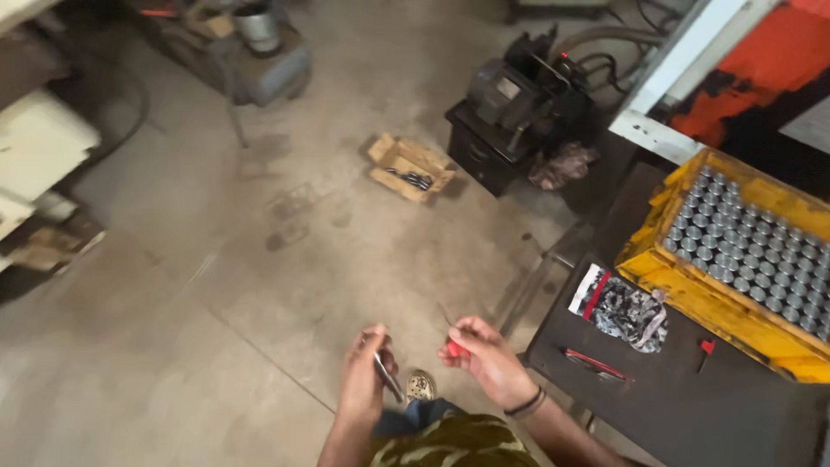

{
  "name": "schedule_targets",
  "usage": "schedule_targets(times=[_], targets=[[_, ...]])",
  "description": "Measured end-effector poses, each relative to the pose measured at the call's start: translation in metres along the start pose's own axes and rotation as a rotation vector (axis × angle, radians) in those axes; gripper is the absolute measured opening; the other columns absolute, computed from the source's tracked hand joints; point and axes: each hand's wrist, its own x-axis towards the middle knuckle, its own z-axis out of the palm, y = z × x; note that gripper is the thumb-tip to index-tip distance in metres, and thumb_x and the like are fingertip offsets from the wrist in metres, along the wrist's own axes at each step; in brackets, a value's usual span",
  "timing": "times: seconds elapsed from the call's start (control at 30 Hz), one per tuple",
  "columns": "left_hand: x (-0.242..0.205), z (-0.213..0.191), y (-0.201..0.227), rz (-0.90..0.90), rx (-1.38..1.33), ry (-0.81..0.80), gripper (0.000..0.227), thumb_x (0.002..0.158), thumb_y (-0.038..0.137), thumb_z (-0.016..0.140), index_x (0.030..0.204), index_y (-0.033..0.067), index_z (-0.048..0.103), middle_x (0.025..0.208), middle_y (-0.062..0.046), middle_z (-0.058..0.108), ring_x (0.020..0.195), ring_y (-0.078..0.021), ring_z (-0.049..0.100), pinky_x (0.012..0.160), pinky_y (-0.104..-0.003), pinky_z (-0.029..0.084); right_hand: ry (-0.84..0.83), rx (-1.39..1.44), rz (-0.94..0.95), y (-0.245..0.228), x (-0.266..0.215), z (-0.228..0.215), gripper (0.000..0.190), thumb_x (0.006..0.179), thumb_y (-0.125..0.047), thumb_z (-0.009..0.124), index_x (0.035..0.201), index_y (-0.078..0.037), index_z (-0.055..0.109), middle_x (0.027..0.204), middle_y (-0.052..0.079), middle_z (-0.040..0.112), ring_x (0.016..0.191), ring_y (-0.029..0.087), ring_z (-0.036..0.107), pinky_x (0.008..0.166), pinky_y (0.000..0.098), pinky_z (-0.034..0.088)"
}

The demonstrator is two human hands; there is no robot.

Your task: The person operates a grinding machine and a lathe in a workshop. They place small metal parts into the machines, adjust controls, and retrieve finished pieces. The person also wipes a metal tool with a cloth.

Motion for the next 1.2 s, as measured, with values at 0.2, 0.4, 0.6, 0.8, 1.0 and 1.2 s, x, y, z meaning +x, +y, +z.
schedule_targets(times=[0.2,0.4,0.6,0.8,1.0,1.2], targets=[[0.151,0.055,0.048,-0.241,-0.283,-0.061,0.028,0.097,0.036,0.057,0.115,0.0145,0.059,0.089,-0.003,0.060,0.080,-0.0180,0.062,0.082,-0.036,0.054,0.095,0.015,-0.035,-0.070,0.113,0.024,0.023,0.097,-0.018,0.068,0.115,-0.004,0.064,0.095,0.006,0.071,0.077,0.016,0.068,0.065,0.0304,0.053],[0.324,0.147,0.103,-0.410,-0.111,-0.180,0.031,0.096,0.038,0.058,0.118,0.0174,0.062,0.099,-0.006,0.072,0.072,-0.0167,0.062,0.066,-0.035,0.053,0.192,0.050,-0.140,-0.143,0.241,0.013,0.038,0.089,-0.011,0.068,0.127,-0.007,0.064,0.103,0.004,0.073,0.085,0.015,0.070,0.072,0.0283,0.056],[0.463,0.260,0.162,-0.627,-0.044,-0.464,0.022,0.096,0.034,0.065,0.106,0.0138,0.066,0.089,-0.004,0.071,0.064,-0.0147,0.055,0.057,-0.031,0.045,0.504,0.122,-0.319,-0.243,0.331,-0.024,0.039,0.093,-0.006,0.065,0.132,-0.002,0.065,0.109,0.008,0.072,0.089,0.016,0.066,0.078,0.0299,0.053],[0.552,0.346,0.163,-0.791,-0.015,-0.440,0.025,0.098,0.036,0.064,0.089,0.0129,0.059,0.079,-0.003,0.062,0.065,-0.0178,0.054,0.061,-0.033,0.045,0.709,0.272,-0.470,-0.295,0.386,-0.070,0.033,0.102,-0.015,0.056,0.131,-0.002,0.065,0.113,0.007,0.068,0.100,0.019,0.064,0.087,0.0358,0.051],[0.632,0.423,0.150,-0.867,-0.002,-0.411,0.036,0.098,0.047,0.052,0.094,0.0123,0.058,0.075,-0.003,0.057,0.065,-0.0193,0.055,0.065,-0.036,0.049,0.688,0.417,-0.621,-0.356,0.462,-0.162,0.023,0.106,-0.025,0.049,0.118,-0.009,0.060,0.117,0.016,0.068,0.115,0.035,0.063,0.097,0.0470,0.051],[0.717,0.518,0.108,-0.870,0.149,-0.371,0.030,0.096,0.040,0.056,0.102,0.0112,0.060,0.068,-0.003,0.053,0.055,-0.0177,0.049,0.053,-0.034,0.041,0.672,0.577,-0.724,-0.430,0.568,-0.327,0.023,0.107,-0.027,0.053,0.117,-0.007,0.059,0.122,0.016,0.065,0.123,0.035,0.061,0.109,0.0476,0.047]])
